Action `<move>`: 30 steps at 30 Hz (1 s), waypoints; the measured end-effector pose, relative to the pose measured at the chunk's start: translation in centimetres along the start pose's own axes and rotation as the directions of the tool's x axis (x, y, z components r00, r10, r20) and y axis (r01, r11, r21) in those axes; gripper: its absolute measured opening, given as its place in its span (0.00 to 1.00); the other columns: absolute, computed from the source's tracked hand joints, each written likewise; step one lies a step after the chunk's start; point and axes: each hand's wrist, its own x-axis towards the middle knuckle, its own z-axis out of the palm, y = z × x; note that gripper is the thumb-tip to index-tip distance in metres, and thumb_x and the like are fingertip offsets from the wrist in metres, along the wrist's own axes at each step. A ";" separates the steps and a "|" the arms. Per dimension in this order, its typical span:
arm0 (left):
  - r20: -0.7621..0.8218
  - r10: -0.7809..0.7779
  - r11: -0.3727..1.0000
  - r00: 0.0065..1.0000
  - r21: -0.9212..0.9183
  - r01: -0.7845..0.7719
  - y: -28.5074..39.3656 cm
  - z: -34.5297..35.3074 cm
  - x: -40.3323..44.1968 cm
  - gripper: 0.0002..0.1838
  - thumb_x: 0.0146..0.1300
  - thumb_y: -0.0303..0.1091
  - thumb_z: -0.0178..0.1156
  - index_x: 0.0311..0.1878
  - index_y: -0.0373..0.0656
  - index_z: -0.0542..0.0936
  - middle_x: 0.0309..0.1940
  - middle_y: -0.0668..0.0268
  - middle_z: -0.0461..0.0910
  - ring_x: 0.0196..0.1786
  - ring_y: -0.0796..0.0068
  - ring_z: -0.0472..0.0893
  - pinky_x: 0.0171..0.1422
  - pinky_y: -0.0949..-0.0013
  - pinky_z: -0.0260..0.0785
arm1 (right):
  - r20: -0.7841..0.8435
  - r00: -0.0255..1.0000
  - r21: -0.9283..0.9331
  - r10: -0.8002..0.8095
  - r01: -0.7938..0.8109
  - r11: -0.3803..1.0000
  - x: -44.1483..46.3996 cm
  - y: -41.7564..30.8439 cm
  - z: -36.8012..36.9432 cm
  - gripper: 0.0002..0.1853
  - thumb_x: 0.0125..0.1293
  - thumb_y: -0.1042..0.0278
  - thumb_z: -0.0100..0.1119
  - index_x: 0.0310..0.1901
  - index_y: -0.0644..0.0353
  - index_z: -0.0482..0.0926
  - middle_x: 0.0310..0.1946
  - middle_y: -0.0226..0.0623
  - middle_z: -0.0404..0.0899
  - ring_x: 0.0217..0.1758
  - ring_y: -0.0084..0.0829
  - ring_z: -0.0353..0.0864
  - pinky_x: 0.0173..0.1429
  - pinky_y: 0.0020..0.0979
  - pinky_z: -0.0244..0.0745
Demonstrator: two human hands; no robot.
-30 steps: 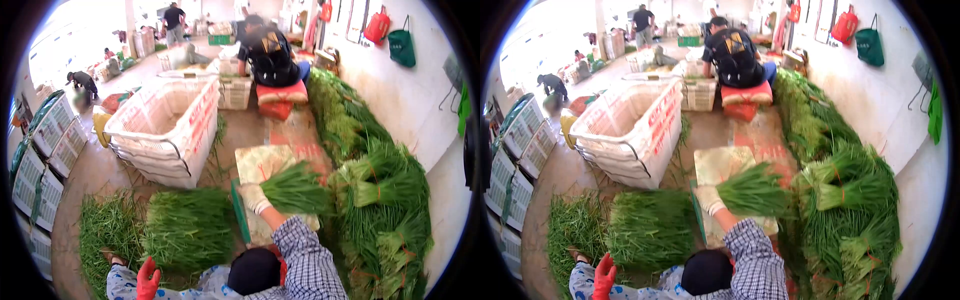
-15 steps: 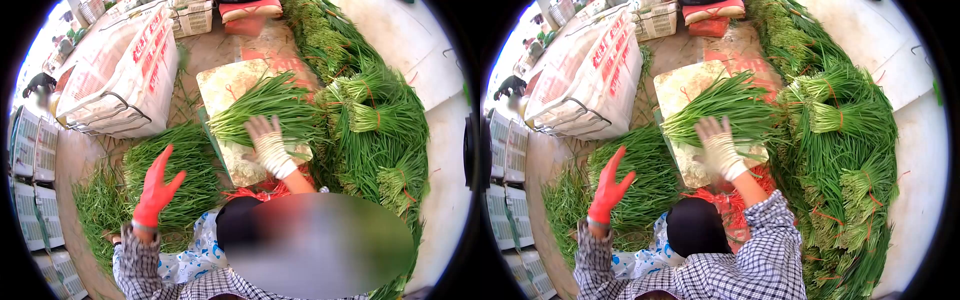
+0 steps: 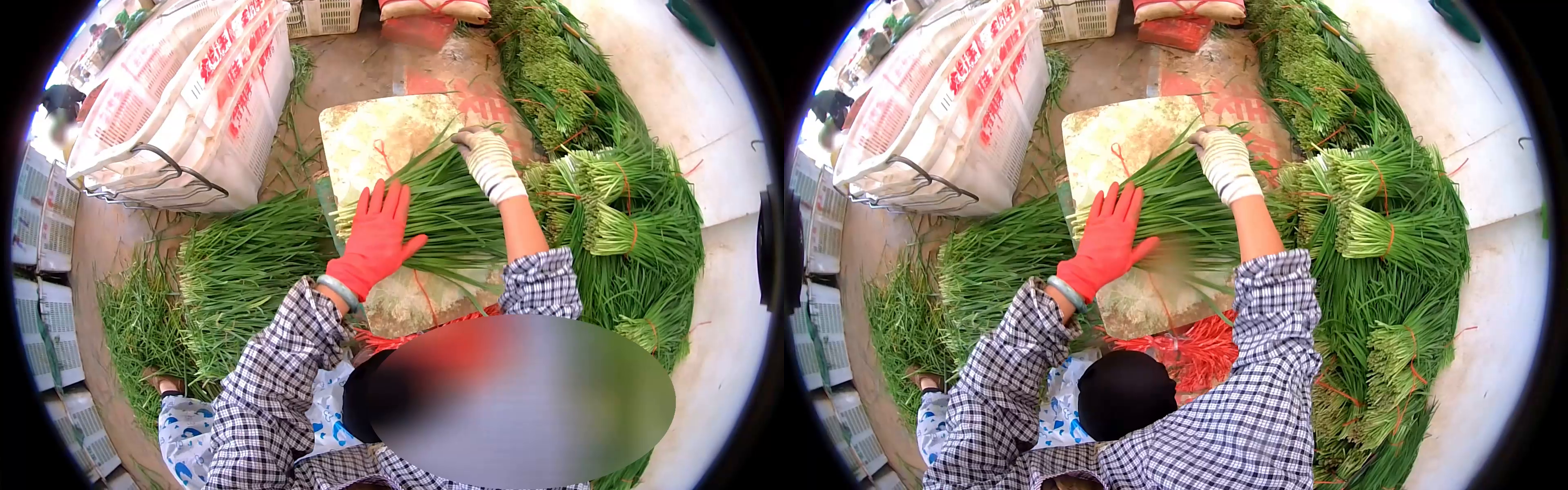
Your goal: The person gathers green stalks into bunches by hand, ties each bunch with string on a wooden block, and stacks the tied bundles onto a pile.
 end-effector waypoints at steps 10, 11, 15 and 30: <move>-0.078 0.000 0.998 0.997 -0.063 -0.005 0.1 0.6 -0.5 0.42 0.60 0.50 0.61 0.70 0.32 0.62 0.69 0.48 0.63 0.73 0.47 0.58 0.77 0.47 0.45 | 0.195 0.981 -0.093 -0.011 0.029 0.995 1.4 -1.3 -2.1 0.07 0.62 0.70 0.60 0.42 0.53 0.81 0.39 0.42 0.81 0.42 0.47 0.81 0.49 0.41 0.76; -0.079 -0.001 0.998 0.997 -0.066 -0.004 0.1 0.6 -0.5 0.42 0.60 0.50 0.61 0.70 0.32 0.62 0.69 0.48 0.63 0.73 0.47 0.58 0.77 0.47 0.45 | 0.197 0.980 -0.095 -0.010 0.030 0.995 1.4 -1.7 -3.0 0.07 0.62 0.70 0.60 0.42 0.53 0.81 0.39 0.42 0.81 0.42 0.47 0.81 0.49 0.41 0.76; -0.082 -0.012 0.996 0.997 -0.084 0.005 0.3 0.0 -0.4 0.41 0.59 0.49 0.62 0.69 0.32 0.63 0.66 0.48 0.65 0.71 0.48 0.61 0.76 0.47 0.48 | 0.228 0.973 -0.155 -0.037 0.073 0.985 0.3 -3.0 -5.0 0.10 0.61 0.70 0.60 0.45 0.50 0.82 0.38 0.43 0.81 0.42 0.47 0.81 0.48 0.42 0.76; -0.104 -0.160 0.987 0.982 -0.039 0.157 -1.0 2.4 2.7 0.31 0.67 0.48 0.54 0.64 0.32 0.69 0.60 0.50 0.73 0.63 0.46 0.70 0.67 0.52 0.62 | 0.219 0.975 -0.368 0.044 0.041 0.929 -7.1 -6.1 -5.7 0.06 0.61 0.71 0.53 0.36 0.57 0.80 0.38 0.42 0.79 0.42 0.42 0.82 0.43 0.41 0.79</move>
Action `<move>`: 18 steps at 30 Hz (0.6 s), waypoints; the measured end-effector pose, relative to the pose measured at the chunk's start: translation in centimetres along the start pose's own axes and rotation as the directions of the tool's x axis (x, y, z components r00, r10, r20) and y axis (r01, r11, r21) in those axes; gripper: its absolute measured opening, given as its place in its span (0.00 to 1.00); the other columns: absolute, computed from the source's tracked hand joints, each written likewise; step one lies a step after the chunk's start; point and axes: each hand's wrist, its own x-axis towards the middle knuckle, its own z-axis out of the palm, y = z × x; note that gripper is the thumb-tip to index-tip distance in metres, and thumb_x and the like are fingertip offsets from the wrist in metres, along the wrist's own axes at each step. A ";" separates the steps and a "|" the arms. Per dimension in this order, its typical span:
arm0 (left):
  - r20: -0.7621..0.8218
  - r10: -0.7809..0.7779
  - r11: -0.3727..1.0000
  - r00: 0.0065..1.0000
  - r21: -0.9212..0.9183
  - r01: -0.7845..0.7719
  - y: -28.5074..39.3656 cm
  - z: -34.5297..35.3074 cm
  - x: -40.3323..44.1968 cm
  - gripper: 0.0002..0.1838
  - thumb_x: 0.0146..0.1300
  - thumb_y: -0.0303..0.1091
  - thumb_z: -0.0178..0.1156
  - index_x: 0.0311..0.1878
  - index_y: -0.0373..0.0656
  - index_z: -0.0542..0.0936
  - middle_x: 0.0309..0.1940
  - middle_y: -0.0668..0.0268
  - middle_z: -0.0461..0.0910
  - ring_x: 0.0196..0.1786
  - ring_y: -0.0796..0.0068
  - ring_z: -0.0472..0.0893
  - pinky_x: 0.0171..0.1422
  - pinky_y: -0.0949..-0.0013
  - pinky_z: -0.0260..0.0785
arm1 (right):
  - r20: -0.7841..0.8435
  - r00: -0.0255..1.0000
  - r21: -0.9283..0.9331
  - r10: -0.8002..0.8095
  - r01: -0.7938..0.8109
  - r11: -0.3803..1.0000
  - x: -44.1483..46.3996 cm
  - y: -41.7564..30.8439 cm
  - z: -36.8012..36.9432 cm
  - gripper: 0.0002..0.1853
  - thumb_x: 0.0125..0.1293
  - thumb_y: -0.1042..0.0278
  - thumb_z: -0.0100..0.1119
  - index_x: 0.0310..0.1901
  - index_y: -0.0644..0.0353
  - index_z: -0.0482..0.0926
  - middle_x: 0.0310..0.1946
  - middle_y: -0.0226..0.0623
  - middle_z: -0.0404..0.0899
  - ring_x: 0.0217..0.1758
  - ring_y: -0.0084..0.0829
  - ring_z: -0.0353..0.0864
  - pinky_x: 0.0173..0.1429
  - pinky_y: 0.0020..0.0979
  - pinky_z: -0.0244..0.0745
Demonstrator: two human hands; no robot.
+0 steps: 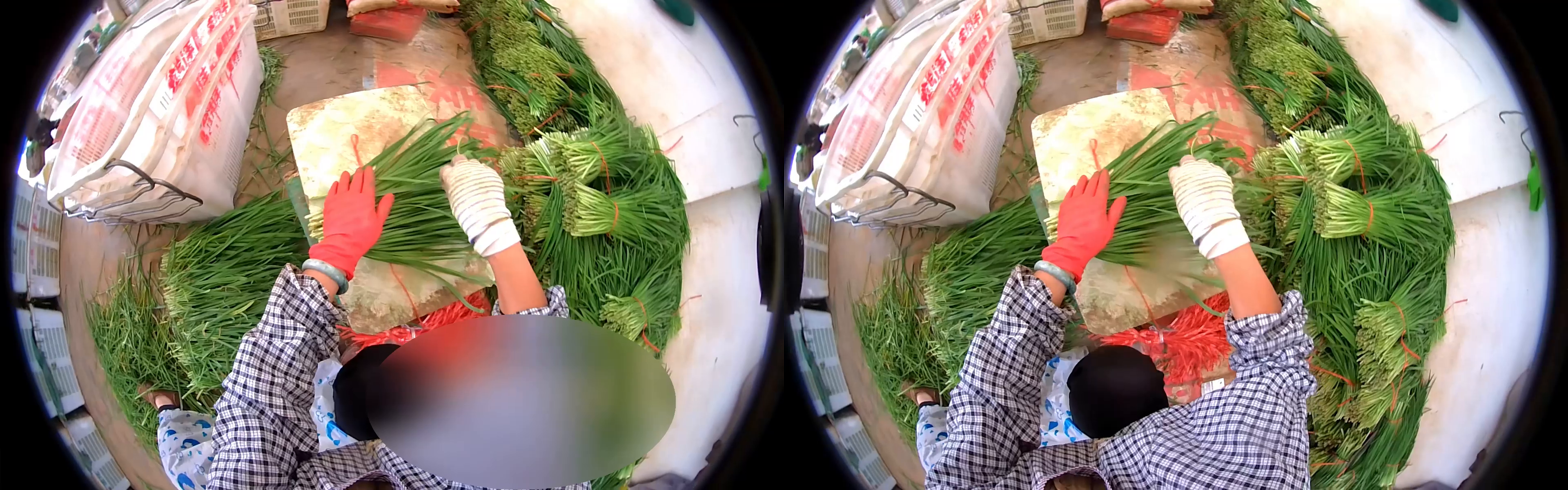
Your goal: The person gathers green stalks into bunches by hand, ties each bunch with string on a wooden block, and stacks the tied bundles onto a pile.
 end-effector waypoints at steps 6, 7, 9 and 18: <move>0.025 0.044 0.999 0.999 -0.013 -0.043 -0.1 0.3 0.1 0.27 0.69 0.47 0.52 0.62 0.34 0.72 0.59 0.49 0.75 0.61 0.43 0.73 0.63 0.53 0.68 | -0.442 0.773 0.486 0.455 -0.220 0.846 -0.2 -0.5 2.4 0.08 0.66 0.65 0.53 0.34 0.60 0.78 0.36 0.47 0.79 0.39 0.44 0.81 0.41 0.43 0.76; 0.016 0.039 0.999 0.999 0.022 -0.039 -0.3 0.6 0.0 0.27 0.69 0.47 0.51 0.62 0.34 0.72 0.59 0.49 0.75 0.62 0.43 0.73 0.63 0.54 0.68 | -0.462 0.654 0.696 0.599 -0.150 0.702 -1.0 -1.3 1.1 0.06 0.65 0.66 0.58 0.36 0.60 0.78 0.34 0.47 0.79 0.36 0.44 0.80 0.41 0.41 0.75; -0.010 0.047 0.996 0.999 0.077 -0.046 -0.6 1.1 0.1 0.27 0.70 0.47 0.50 0.63 0.35 0.71 0.60 0.48 0.74 0.63 0.44 0.72 0.64 0.55 0.68 | -0.012 0.707 0.997 0.707 0.060 -0.044 -2.9 -4.2 -1.3 0.04 0.64 0.72 0.63 0.39 0.59 0.80 0.32 0.35 0.81 0.34 0.27 0.77 0.41 0.30 0.75; -0.064 0.147 0.987 0.987 0.070 -0.142 -0.7 0.5 0.0 0.26 0.67 0.44 0.52 0.60 0.32 0.71 0.56 0.49 0.76 0.55 0.50 0.76 0.55 0.55 0.72 | -0.227 0.769 0.962 -0.597 0.271 -0.017 -15.1 -13.9 -6.1 0.13 0.55 0.68 0.66 0.44 0.55 0.81 0.40 0.37 0.80 0.45 0.39 0.80 0.49 0.34 0.76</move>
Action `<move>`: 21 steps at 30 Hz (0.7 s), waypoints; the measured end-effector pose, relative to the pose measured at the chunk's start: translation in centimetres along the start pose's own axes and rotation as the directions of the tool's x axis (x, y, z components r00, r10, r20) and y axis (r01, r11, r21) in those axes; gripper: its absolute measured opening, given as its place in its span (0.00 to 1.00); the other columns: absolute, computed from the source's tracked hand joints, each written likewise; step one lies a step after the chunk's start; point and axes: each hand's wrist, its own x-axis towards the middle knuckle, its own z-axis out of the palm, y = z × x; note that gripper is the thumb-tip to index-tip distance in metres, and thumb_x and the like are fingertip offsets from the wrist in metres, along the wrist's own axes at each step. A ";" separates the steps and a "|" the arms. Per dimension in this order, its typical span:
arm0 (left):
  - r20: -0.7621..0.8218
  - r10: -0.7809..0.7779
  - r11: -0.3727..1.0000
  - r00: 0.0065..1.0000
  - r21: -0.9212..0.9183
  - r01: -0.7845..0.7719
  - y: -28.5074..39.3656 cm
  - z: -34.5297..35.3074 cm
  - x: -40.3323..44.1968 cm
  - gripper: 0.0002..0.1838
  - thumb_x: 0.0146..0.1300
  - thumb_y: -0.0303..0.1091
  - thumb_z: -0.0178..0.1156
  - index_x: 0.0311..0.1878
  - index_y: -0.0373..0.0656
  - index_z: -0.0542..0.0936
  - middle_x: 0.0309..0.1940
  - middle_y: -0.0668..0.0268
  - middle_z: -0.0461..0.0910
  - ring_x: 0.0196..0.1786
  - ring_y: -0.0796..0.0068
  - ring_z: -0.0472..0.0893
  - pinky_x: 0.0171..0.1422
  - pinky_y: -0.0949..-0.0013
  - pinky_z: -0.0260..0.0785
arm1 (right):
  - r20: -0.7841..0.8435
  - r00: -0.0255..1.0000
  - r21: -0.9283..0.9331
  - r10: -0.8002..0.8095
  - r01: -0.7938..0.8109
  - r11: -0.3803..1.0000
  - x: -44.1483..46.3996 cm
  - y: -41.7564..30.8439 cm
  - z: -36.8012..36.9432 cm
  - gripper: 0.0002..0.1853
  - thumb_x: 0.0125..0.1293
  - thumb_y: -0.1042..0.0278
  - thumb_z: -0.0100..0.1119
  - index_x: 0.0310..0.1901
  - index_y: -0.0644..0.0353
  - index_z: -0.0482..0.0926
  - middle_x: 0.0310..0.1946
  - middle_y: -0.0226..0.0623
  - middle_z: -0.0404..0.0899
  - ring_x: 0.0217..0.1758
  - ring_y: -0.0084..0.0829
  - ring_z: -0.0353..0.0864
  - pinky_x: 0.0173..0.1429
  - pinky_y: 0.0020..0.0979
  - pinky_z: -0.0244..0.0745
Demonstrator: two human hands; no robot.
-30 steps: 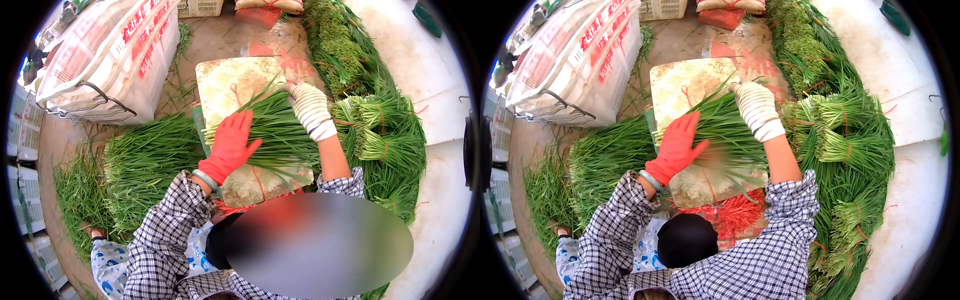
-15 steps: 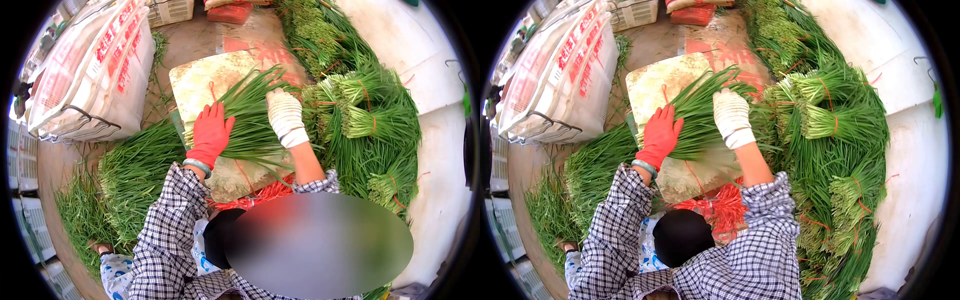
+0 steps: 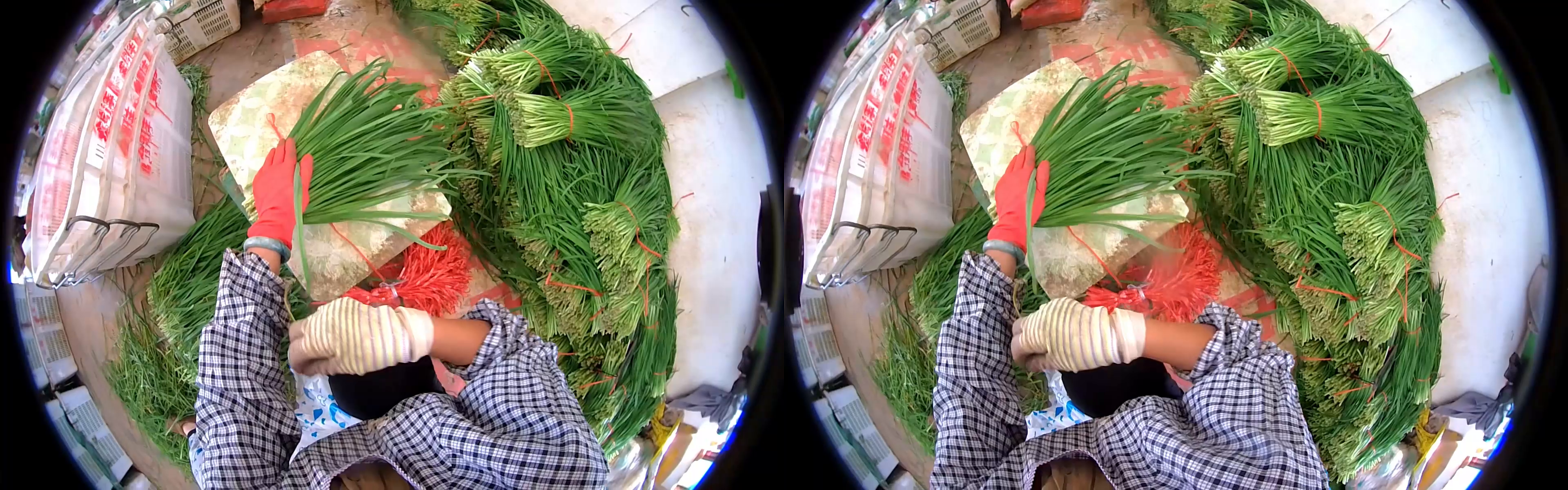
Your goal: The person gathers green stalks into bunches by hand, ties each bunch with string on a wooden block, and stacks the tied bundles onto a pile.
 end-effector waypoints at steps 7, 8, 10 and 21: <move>0.068 -0.115 0.988 0.991 -0.094 0.121 0.2 -0.4 0.3 0.40 0.65 0.51 0.58 0.70 0.32 0.59 0.58 0.47 0.74 0.58 0.51 0.75 0.55 0.57 0.71 | -0.538 0.837 -0.130 0.101 -0.201 0.971 -3.8 -0.8 -4.6 0.19 0.60 0.66 0.65 0.53 0.59 0.79 0.50 0.42 0.80 0.51 0.45 0.80 0.60 0.39 0.74; 0.066 -0.117 0.988 0.991 -0.091 0.122 0.1 -0.8 0.3 0.40 0.65 0.51 0.58 0.70 0.32 0.59 0.58 0.47 0.74 0.58 0.51 0.75 0.55 0.57 0.71 | -0.695 0.650 -0.023 0.308 -0.448 0.894 -5.6 -1.1 -6.2 0.16 0.62 0.68 0.63 0.50 0.61 0.80 0.47 0.42 0.82 0.50 0.43 0.81 0.58 0.37 0.75; 0.119 -0.149 0.963 0.982 -0.207 0.172 0.4 -1.2 0.4 0.46 0.64 0.53 0.59 0.73 0.32 0.51 0.59 0.44 0.73 0.58 0.48 0.74 0.58 0.56 0.69 | -0.922 0.191 0.299 0.338 -0.206 0.932 -9.7 3.1 -7.8 0.06 0.65 0.74 0.60 0.42 0.64 0.82 0.37 0.37 0.83 0.38 0.23 0.80 0.44 0.26 0.77; 0.358 0.115 0.990 0.927 0.040 -0.138 -0.1 -6.3 -2.7 0.67 0.41 0.64 0.71 0.77 0.40 0.46 0.75 0.47 0.48 0.76 0.38 0.49 0.76 0.39 0.41 | -0.836 0.384 -0.300 0.393 -0.918 0.259 -15.4 10.2 -6.0 0.17 0.57 0.55 0.65 0.44 0.55 0.82 0.40 0.44 0.78 0.43 0.45 0.80 0.48 0.43 0.76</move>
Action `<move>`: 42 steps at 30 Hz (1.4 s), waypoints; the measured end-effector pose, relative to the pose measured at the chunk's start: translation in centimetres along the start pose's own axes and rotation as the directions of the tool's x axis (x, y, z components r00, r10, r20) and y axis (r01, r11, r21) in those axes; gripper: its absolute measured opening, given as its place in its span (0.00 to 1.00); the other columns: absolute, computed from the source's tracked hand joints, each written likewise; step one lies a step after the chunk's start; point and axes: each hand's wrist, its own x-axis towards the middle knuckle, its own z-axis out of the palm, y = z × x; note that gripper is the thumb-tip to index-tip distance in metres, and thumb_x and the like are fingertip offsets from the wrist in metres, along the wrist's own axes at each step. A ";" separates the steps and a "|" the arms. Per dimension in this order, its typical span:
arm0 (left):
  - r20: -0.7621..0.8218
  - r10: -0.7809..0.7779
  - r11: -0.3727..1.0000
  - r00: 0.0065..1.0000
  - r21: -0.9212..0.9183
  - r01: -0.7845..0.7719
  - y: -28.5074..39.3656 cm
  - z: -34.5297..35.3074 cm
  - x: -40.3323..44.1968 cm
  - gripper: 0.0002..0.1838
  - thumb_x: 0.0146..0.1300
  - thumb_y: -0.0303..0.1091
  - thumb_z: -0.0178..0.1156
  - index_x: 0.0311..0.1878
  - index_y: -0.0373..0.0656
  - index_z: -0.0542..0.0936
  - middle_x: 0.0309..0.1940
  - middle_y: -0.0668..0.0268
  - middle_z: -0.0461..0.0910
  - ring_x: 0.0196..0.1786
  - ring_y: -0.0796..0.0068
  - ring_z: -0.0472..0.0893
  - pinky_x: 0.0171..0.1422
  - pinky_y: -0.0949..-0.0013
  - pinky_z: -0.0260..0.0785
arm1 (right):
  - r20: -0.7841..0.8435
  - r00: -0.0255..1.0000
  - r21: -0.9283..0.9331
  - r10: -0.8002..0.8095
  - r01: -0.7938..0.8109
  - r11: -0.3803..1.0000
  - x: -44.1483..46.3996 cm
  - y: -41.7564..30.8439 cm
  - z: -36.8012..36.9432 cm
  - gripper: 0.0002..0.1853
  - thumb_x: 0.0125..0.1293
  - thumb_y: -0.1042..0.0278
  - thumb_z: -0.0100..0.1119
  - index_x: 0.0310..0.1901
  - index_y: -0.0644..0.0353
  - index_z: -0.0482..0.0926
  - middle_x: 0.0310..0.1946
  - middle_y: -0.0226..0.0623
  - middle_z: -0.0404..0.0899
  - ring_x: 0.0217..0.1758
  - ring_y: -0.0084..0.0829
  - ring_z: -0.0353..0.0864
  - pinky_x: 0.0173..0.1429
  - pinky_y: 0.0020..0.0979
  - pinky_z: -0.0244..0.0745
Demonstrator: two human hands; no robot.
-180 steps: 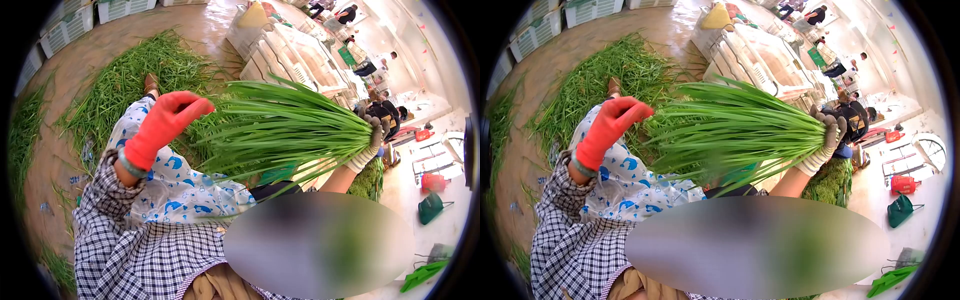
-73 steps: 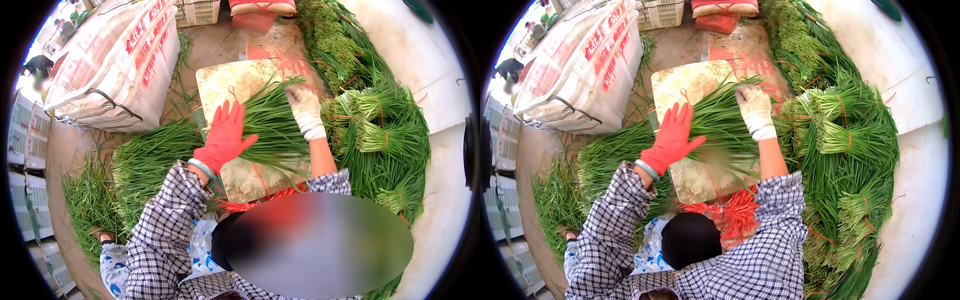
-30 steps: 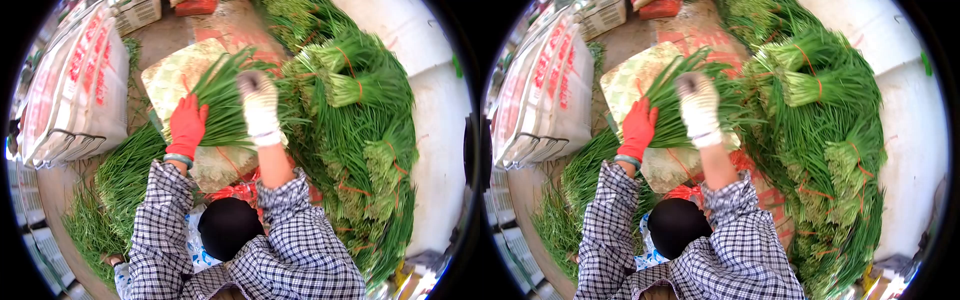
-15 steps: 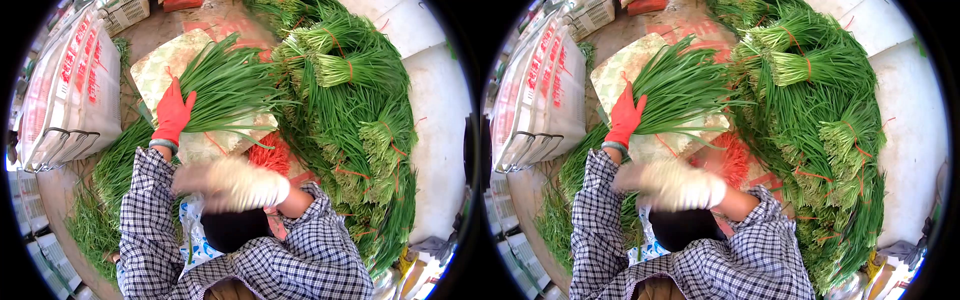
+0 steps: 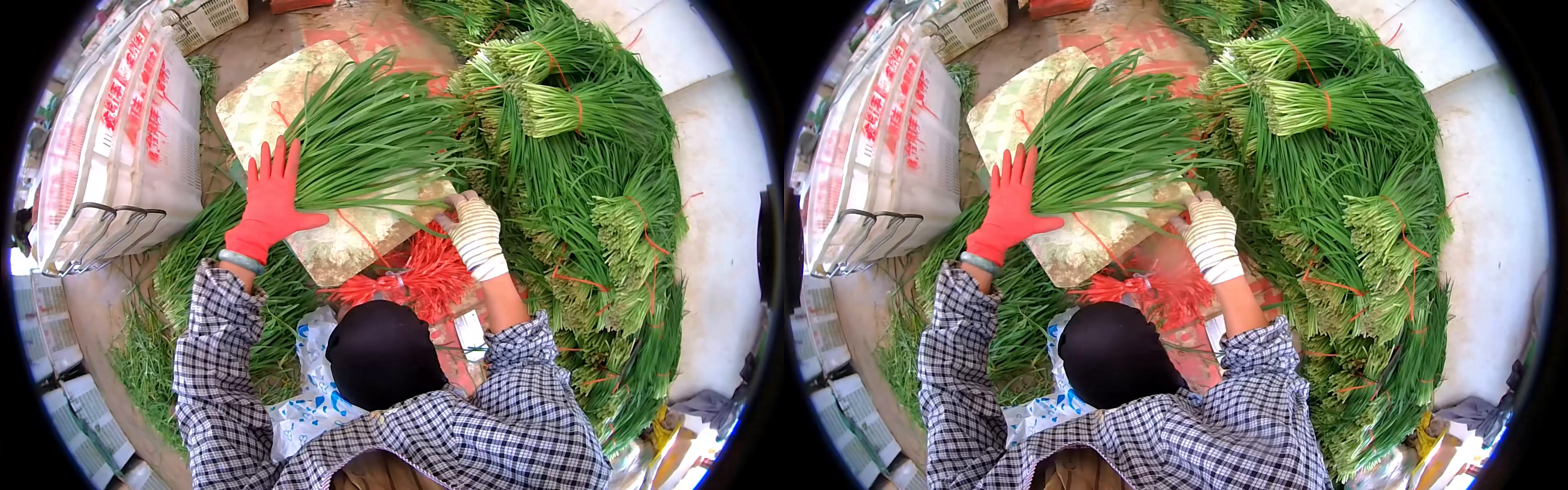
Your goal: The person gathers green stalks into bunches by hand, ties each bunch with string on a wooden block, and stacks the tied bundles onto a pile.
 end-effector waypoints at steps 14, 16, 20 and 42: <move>-0.160 -0.012 0.998 0.987 0.066 0.023 -0.4 3.0 0.6 0.54 0.46 0.57 0.69 0.73 0.41 0.59 0.69 0.53 0.63 0.66 0.53 0.66 0.69 0.54 0.58 | -0.073 0.973 0.299 0.220 -0.189 0.935 1.1 5.5 -0.2 0.07 0.58 0.65 0.60 0.31 0.60 0.80 0.25 0.41 0.81 0.25 0.37 0.80 0.32 0.37 0.79; -0.161 -0.009 0.999 0.987 0.050 0.017 -0.6 3.0 0.6 0.53 0.46 0.57 0.69 0.73 0.43 0.58 0.69 0.54 0.62 0.66 0.53 0.65 0.69 0.54 0.58 | 0.658 0.753 0.511 0.011 -0.458 0.728 -0.5 5.2 -4.4 0.07 0.58 0.67 0.64 0.35 0.60 0.83 0.26 0.36 0.81 0.26 0.28 0.79 0.33 0.32 0.79; -0.149 -0.028 0.998 0.988 0.060 0.037 -0.1 2.9 0.6 0.53 0.46 0.57 0.70 0.73 0.43 0.59 0.70 0.54 0.62 0.66 0.53 0.65 0.69 0.54 0.58 | 0.303 0.953 0.440 -0.014 -0.127 0.889 1.9 7.3 -5.4 0.17 0.60 0.58 0.65 0.46 0.59 0.84 0.42 0.44 0.85 0.47 0.37 0.83 0.55 0.35 0.76; -0.258 -0.120 0.987 0.959 -0.135 0.087 1.7 1.6 -3.2 0.55 0.43 0.57 0.71 0.72 0.43 0.59 0.71 0.46 0.59 0.73 0.45 0.58 0.77 0.43 0.45 | 0.571 0.538 0.604 -0.620 0.236 0.761 -2.3 -13.1 -15.1 0.34 0.41 0.79 0.68 0.57 0.66 0.73 0.35 0.38 0.81 0.35 0.33 0.80 0.45 0.34 0.77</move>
